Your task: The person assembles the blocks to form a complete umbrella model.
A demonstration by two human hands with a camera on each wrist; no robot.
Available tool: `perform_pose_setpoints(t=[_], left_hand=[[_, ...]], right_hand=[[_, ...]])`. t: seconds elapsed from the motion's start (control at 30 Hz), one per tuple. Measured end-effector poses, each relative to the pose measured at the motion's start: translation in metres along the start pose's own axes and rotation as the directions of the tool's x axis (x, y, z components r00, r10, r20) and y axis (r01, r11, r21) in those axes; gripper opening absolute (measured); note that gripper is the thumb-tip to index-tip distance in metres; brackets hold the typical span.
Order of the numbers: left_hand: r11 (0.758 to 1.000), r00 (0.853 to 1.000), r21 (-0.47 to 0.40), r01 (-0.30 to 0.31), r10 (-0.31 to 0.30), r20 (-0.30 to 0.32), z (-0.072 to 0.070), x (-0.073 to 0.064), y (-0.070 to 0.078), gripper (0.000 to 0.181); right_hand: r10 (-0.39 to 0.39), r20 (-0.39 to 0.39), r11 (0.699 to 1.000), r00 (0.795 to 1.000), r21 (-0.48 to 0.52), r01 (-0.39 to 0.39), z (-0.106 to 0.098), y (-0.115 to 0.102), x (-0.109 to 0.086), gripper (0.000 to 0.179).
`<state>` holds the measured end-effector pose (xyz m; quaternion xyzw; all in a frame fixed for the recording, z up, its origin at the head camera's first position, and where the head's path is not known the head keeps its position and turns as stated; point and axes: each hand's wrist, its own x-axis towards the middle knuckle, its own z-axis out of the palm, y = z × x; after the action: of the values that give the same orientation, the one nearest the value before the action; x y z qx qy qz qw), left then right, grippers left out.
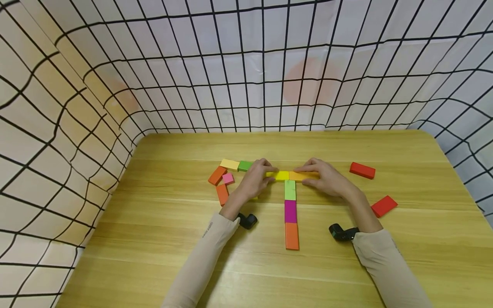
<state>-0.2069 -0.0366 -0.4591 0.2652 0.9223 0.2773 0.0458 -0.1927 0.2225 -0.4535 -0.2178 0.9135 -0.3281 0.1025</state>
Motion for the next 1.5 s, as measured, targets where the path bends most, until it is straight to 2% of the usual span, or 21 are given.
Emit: perform_pose_setpoints(t=[0.23,0.33,0.43,0.5,0.63,0.8,0.9,1.0,1.13,1.3,1.5], left_hand=[[1.0,1.0,0.011,-0.015,0.015,-0.006,0.001,-0.001,0.0,0.029],[0.999,0.999,0.015,-0.05,0.05,-0.008,0.001,-0.003,0.001,0.034],[0.995,0.995,0.014,-0.099,0.098,0.02,0.001,-0.006,0.003,0.045],[0.992,0.99,0.006,-0.125,0.124,0.066,0.001,-0.008,0.005,0.056],[0.985,0.969,0.005,-0.173,0.169,0.178,0.0,-0.014,0.012,0.077],[0.974,0.929,0.044,-0.224,0.2,0.313,0.002,-0.025,0.023,0.109],[0.974,0.91,0.043,-0.224,0.193,0.368,0.002,-0.031,0.029,0.121],[0.974,0.902,0.052,-0.219,0.182,0.392,0.004,-0.036,0.034,0.128],[0.972,0.9,0.081,-0.221,0.171,0.402,0.008,-0.041,0.036,0.132],[0.964,0.902,0.132,-0.232,0.162,0.401,0.01,-0.044,0.037,0.136],[0.961,0.904,0.154,-0.228,0.15,0.4,0.011,-0.044,0.037,0.137]], right_hand=[[0.008,0.005,1.0,1.0,0.005,-0.008,-0.001,0.001,-0.001,0.038],[0.017,0.001,1.0,1.0,0.022,-0.017,-0.003,0.002,-0.002,0.038],[0.036,-0.016,0.998,0.999,0.054,-0.035,-0.009,0.006,-0.005,0.039],[0.054,-0.028,0.995,0.998,0.085,-0.051,-0.015,0.008,-0.009,0.04],[0.062,-0.045,0.992,0.997,0.116,-0.056,-0.028,0.013,-0.017,0.044],[0.063,-0.035,0.99,0.997,0.128,-0.058,-0.045,0.021,-0.029,0.045],[0.067,-0.016,0.992,0.998,0.112,-0.065,-0.053,0.027,-0.037,0.044],[0.056,0.012,0.993,0.998,0.107,-0.057,-0.06,0.035,-0.045,0.041],[0.04,0.094,0.985,0.995,0.165,-0.056,-0.066,0.044,-0.053,0.041],[0.048,0.207,0.967,0.977,0.236,-0.097,-0.07,0.049,-0.061,0.043],[0.081,0.24,0.975,0.967,0.184,-0.127,-0.069,0.052,-0.06,0.041]])
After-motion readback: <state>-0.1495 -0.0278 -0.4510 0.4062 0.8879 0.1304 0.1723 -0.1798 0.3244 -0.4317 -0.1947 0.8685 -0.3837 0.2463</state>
